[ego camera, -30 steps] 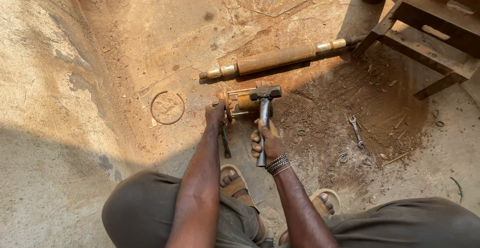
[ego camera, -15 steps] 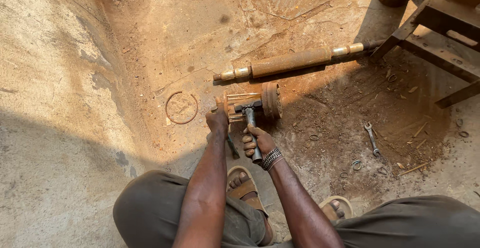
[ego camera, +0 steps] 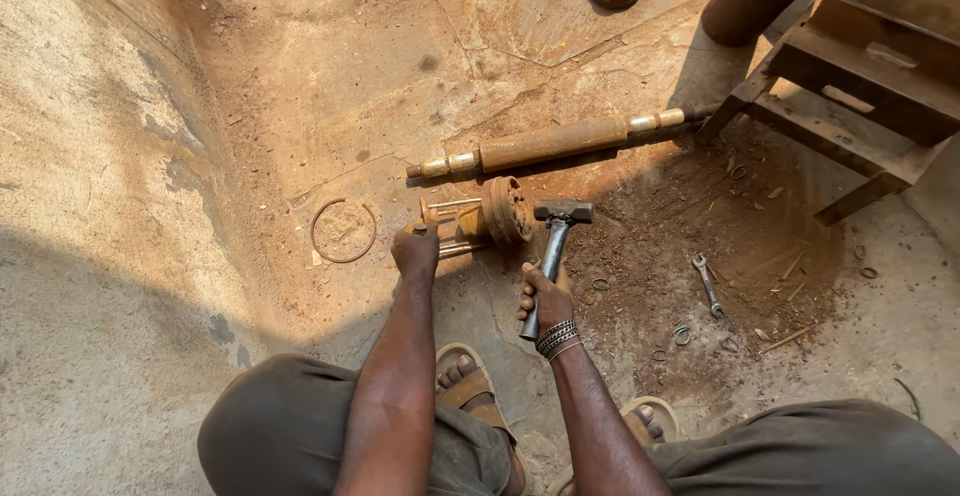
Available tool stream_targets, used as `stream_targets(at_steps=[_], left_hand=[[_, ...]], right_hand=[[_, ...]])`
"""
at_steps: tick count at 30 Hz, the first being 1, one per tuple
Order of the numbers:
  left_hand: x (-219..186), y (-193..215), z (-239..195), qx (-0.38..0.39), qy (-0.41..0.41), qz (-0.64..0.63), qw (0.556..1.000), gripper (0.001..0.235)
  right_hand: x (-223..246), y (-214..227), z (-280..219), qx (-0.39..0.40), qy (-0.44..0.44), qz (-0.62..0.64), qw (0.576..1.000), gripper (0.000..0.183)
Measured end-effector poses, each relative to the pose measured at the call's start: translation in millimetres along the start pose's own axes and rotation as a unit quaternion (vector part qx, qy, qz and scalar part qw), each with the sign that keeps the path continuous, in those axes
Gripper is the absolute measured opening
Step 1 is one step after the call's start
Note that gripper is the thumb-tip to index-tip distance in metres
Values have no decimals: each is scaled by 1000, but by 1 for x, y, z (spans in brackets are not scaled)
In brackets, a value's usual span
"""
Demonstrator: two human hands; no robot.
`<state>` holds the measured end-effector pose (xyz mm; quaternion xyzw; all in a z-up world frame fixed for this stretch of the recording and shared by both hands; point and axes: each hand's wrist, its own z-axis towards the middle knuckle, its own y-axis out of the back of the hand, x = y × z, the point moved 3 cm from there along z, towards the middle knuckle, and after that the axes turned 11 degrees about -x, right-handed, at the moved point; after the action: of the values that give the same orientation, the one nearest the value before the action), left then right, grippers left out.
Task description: The person sits on the ground and uses a hammer and wrench to disassemble and reassemble a cylindrical metal component on a long shaft. They remove a cage-like part, hammer the shaft, and then reattach the component.
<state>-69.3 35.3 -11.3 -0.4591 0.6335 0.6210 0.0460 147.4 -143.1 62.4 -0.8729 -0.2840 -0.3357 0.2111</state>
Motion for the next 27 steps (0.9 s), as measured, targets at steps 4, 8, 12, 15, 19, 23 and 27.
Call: stream_targets(at_steps=[4,8,12,15,19,23,27], left_hand=[[-10,2,-4,-26,-14,33,999,72],[-38,18,-26,-59,5,14,998,63],[-70,26,-45,-169,-12,-6,986,66],[-95,26,-52,-116,-91,-64,987,61],[-145,19,-79,71,-194,-52,977,64],[-168,-13,-148,338,-69,-119,931,103],[-179,-39,-181,458,-159,-73,872,105]], right_hand=[[-11,58,33,-106,-10,-52,993,17],[-31,106,45,-133,-72,-23,988,18],[-50,127,51,-148,-89,-41,984,23],[-48,130,56,-199,-34,-128,971,28],[-14,114,58,-216,167,-240,932,36],[1,74,44,-58,329,-260,906,44],[-4,82,40,-25,61,-195,978,44]])
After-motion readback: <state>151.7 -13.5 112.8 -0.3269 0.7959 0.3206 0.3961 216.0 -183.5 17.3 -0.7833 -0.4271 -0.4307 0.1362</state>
